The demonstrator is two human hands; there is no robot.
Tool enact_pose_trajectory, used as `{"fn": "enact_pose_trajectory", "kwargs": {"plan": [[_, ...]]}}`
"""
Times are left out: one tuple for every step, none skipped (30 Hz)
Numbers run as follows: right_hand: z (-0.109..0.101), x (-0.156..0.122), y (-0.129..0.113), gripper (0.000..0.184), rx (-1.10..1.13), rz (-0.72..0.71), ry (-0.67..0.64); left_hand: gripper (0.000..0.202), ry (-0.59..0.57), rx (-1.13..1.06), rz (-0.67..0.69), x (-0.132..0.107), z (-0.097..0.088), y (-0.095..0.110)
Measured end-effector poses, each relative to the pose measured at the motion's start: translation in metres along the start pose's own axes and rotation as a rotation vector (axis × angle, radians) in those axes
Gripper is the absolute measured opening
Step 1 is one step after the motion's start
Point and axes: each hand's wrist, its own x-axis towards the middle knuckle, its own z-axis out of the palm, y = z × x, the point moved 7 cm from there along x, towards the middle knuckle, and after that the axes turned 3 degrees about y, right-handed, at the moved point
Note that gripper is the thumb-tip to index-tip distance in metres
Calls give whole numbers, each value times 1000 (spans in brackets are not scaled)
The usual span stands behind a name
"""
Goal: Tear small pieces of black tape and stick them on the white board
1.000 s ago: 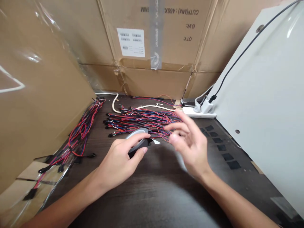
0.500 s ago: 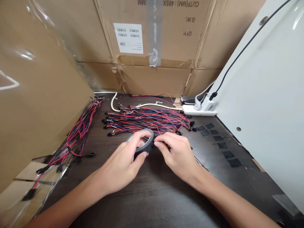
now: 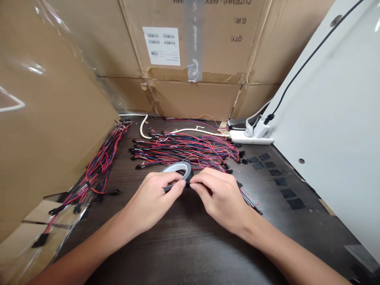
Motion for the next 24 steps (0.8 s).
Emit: {"fn": "enact_pose_trajectory", "kwargs": {"plan": [[0,0,-1,11,0,-4,-4,26,2,-2,3,1,-1,0],[0,0,-1,11,0,-7,-8,26,4,-3,3,1,-1,0],[0,0,-1,12,-2,-9,-11,27,3,-3,3,1,-2,0],[0,0,-2,12,-4,-10,-15,27,2,-4,3,1,-2,0],[0,0,-2,12,-5,-10,-17,26,2,-6,4,1,-2,0],[0,0,-1,11,-7,-8,-17,26,2,-9,4,1,-2,0],[0,0,-1,11,-7,-3,-18,25,3,-10,7,1,-1,0],[0,0,0,11,-5,3,-20,26,3,-9,9,0,-1,-1],[0,0,0,11,-3,10,-23,26,4,-7,10,0,-1,-1],[1,0,1,11,0,15,-27,26,6,-3,10,0,0,-1],[1,-1,1,11,0,16,-30,27,10,1,10,0,0,-1],[1,-2,1,11,-3,10,-32,27,12,6,3,0,0,-1],[2,-2,-1,12,-11,-11,-34,27,14,13,-8,1,0,-2],[3,-4,-3,13,-26,-49,-39,27,14,20,-22,1,0,-3],[4,-5,-6,13,-45,-94,-48,27,10,25,-31,1,0,-3],[5,-6,-10,15,-63,-140,-58,28,4,29,-31,1,0,-3],[6,-8,-13,16,-75,-180,-70,28,-3,30,-18,1,0,-2],[7,-10,-16,18,-83,-210,-81,29,-6,27,8,1,0,0],[8,-11,-19,20,-84,-231,-88,28,-8,24,41,1,0,2],[8,-12,-21,21,-79,-243,-92,28,-8,21,74,0,0,4],[7,-14,-22,22,-71,-251,-94,28,-6,20,102,-1,-1,6],[7,-14,-23,22,-61,-257,-96,28,-4,20,121,-2,-1,7],[6,-15,-23,22,-49,-261,-95,28,-2,20,130,-3,-1,9],[4,-16,-23,22,-35,-260,-91,29,-2,20,135,-3,0,10]]}}
